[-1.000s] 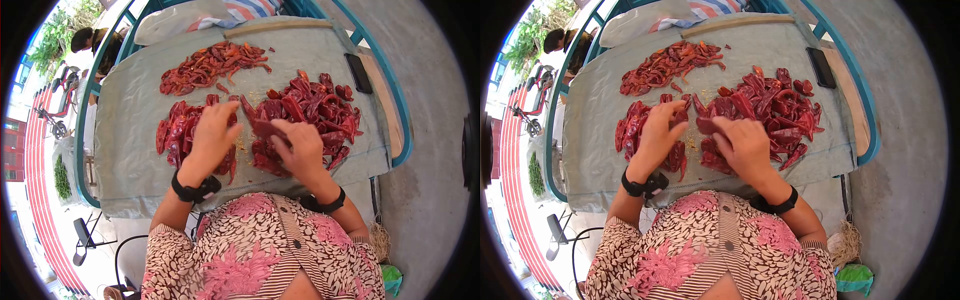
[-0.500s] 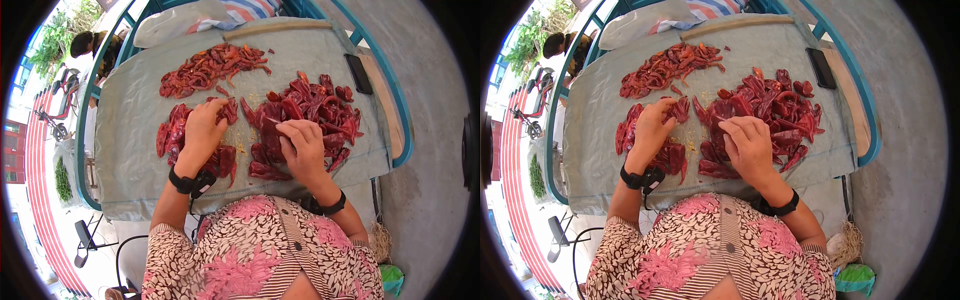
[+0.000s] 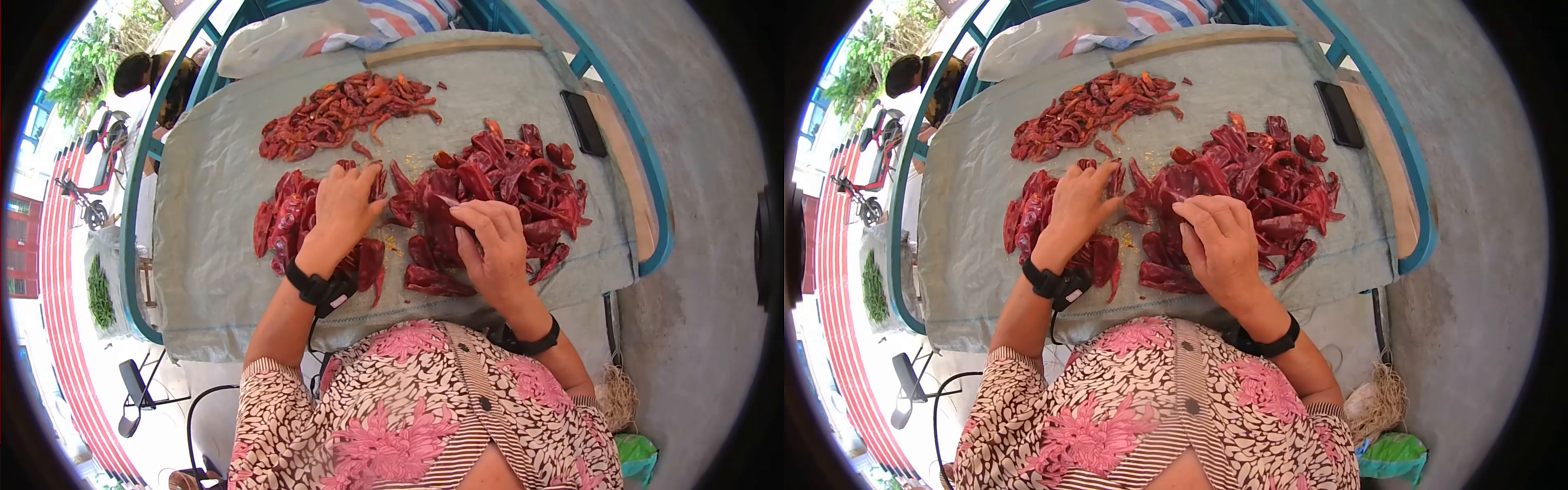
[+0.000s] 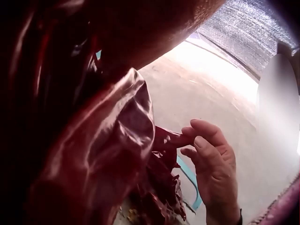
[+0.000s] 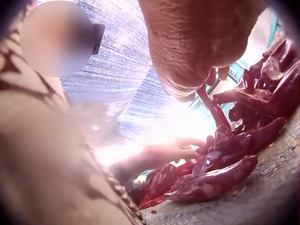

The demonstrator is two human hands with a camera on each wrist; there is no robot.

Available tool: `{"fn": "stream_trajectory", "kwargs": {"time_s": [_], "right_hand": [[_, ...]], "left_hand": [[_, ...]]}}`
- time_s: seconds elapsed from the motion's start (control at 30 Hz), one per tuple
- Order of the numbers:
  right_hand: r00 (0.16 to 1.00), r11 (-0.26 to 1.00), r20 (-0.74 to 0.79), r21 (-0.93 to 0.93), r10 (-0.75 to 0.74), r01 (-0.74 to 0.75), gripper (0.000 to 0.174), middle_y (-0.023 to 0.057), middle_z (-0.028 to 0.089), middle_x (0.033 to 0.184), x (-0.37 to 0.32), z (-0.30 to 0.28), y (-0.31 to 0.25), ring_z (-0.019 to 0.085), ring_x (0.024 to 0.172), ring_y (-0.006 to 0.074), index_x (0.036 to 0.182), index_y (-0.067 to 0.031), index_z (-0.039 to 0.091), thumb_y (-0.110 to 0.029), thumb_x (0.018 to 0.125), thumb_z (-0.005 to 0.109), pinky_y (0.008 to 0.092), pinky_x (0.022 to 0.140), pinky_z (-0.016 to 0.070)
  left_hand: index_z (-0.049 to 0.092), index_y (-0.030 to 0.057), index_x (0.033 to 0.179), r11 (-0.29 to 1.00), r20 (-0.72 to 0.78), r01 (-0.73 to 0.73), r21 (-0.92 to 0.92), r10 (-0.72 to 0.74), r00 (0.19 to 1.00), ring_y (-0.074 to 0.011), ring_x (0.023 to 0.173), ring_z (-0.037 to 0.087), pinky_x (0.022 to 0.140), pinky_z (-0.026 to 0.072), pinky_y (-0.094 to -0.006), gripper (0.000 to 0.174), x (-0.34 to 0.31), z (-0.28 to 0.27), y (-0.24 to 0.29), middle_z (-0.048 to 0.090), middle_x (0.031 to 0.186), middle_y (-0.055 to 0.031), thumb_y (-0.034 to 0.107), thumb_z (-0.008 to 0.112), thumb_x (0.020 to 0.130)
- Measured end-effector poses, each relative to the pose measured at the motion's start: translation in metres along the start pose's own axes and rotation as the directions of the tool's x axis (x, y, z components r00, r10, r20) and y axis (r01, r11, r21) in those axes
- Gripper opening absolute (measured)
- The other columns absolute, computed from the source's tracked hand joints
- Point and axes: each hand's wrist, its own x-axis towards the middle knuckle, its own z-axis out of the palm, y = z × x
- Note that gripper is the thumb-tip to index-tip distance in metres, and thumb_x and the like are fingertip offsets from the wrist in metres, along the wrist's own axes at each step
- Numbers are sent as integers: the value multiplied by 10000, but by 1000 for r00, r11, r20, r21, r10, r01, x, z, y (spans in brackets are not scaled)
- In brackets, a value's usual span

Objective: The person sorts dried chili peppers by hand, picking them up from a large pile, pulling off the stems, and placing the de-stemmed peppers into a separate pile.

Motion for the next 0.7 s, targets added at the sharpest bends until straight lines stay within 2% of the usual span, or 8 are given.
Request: {"fn": "stream_trajectory", "kwargs": {"time_s": [0.07,0.17,0.27,0.37,0.47,0.57,0.6,0.7], "right_hand": [[1000,1000,1,-16,13,-13,396,80,660,1127,-2,2,0,607,1067,301,1166,-90,678,26,790,720,416,925,494],[1000,1000,-17,-19,8,-8,402,82,658,1135,-4,3,1,604,1072,302,1171,-90,677,30,789,718,415,924,495],[1000,1000,-20,-20,19,-19,389,82,655,1147,-5,4,0,597,1088,304,1158,-86,683,32,789,716,413,934,491],[996,999,-87,-35,-31,28,374,70,678,1083,-3,2,-1,632,980,293,1129,-94,694,33,779,726,390,850,522],[992,984,8,131,-125,123,306,49,670,921,-2,-7,-9,645,807,267,1065,-109,698,-32,776,764,370,702,528],[934,962,265,193,-241,194,250,44,607,764,-11,-3,-17,624,680,252,1005,-125,690,-132,778,795,363,591,495],[901,973,380,172,-211,156,279,50,576,788,-12,-3,-21,638,722,238,1023,-127,681,-204,781,798,371,617,501],[818,984,550,47,-169,171,354,49,589,870,-18,3,-17,651,767,227,1099,-129,674,-192,770,789,377,661,518]], "left_hand": [[641,74,1259,998,-49,-60,21,61,997,-327,955,595,853,491,-441,460,0,13,-8,704,1004,-109,71,717,805],[667,74,1212,993,-68,7,-118,-15,998,-321,891,602,815,497,-448,426,2,23,-16,705,883,-89,46,693,788],[685,75,1185,993,-155,-3,-120,-16,988,-316,856,611,798,504,-450,402,1,14,-17,694,790,-70,18,660,788],[690,100,1198,997,-153,28,-71,-38,988,-327,879,605,801,502,-447,380,0,11,-20,708,867,-84,56,682,820],[694,141,1222,998,-122,-64,-12,62,991,-322,958,590,848,476,-455,363,2,7,-8,709,986,-80,97,691,861],[690,170,1249,987,-8,-161,-16,161,987,-312,1043,560,911,438,-466,362,1,18,-5,693,1091,-74,137,697,888],[689,173,1255,986,24,-163,-43,165,986,-307,1060,553,925,426,-469,365,2,16,-3,692,1099,-72,129,690,893],[682,178,1277,980,61,-174,-97,180,982,-294,1080,542,945,408,-464,379,-1,8,3,688,1104,-74,106,672,905]]}}
